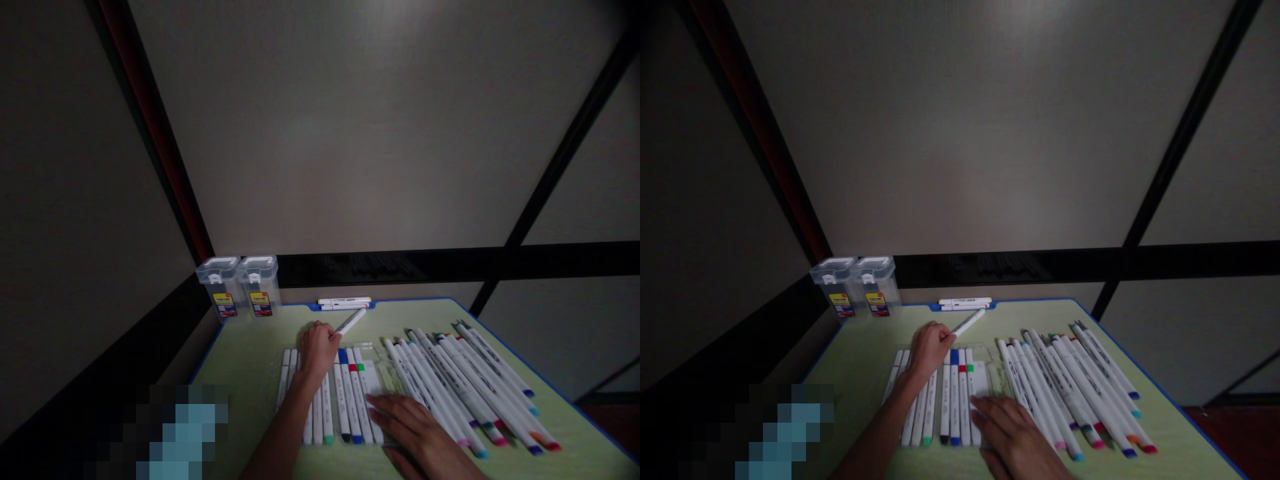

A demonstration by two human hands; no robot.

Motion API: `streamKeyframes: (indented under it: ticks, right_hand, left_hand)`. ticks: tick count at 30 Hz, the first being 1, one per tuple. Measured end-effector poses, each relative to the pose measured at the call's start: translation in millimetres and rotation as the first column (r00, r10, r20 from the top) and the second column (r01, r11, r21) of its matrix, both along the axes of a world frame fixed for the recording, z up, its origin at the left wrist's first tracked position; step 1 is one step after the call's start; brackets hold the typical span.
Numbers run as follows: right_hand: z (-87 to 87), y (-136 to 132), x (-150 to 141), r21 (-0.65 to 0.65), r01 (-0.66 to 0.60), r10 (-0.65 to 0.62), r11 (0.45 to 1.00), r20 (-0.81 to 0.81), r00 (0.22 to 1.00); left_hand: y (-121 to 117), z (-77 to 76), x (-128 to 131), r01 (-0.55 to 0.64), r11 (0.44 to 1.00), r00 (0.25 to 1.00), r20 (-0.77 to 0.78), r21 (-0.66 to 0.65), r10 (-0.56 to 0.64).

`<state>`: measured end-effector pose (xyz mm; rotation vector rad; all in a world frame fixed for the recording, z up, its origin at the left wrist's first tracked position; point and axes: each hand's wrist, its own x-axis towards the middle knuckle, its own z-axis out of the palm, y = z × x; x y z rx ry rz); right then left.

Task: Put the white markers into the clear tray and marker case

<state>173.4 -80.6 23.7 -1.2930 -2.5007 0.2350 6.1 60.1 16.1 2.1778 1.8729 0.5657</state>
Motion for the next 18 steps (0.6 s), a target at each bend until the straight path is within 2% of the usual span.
streamKeyframes:
  ticks: [12, 18]
  right_hand:
    - [-2.7, 0.2, 1.3, -0.009, -0.02, 0.02, 1.0, 0.001, 1.0]
    - [0.5, -1.1, -0.7, 0.015, 0.0, 0.0, 1.0, -0.015, 1.0]
  left_hand:
    - [1.3, -4.4, 2.8, 0.008, 1.0, 0.997, 0.07, 0.006, -0.009]
    - [1.5, -6.5, 1.4, -0.028, 1.0, 0.987, 0.156, -0.008, 0.029]
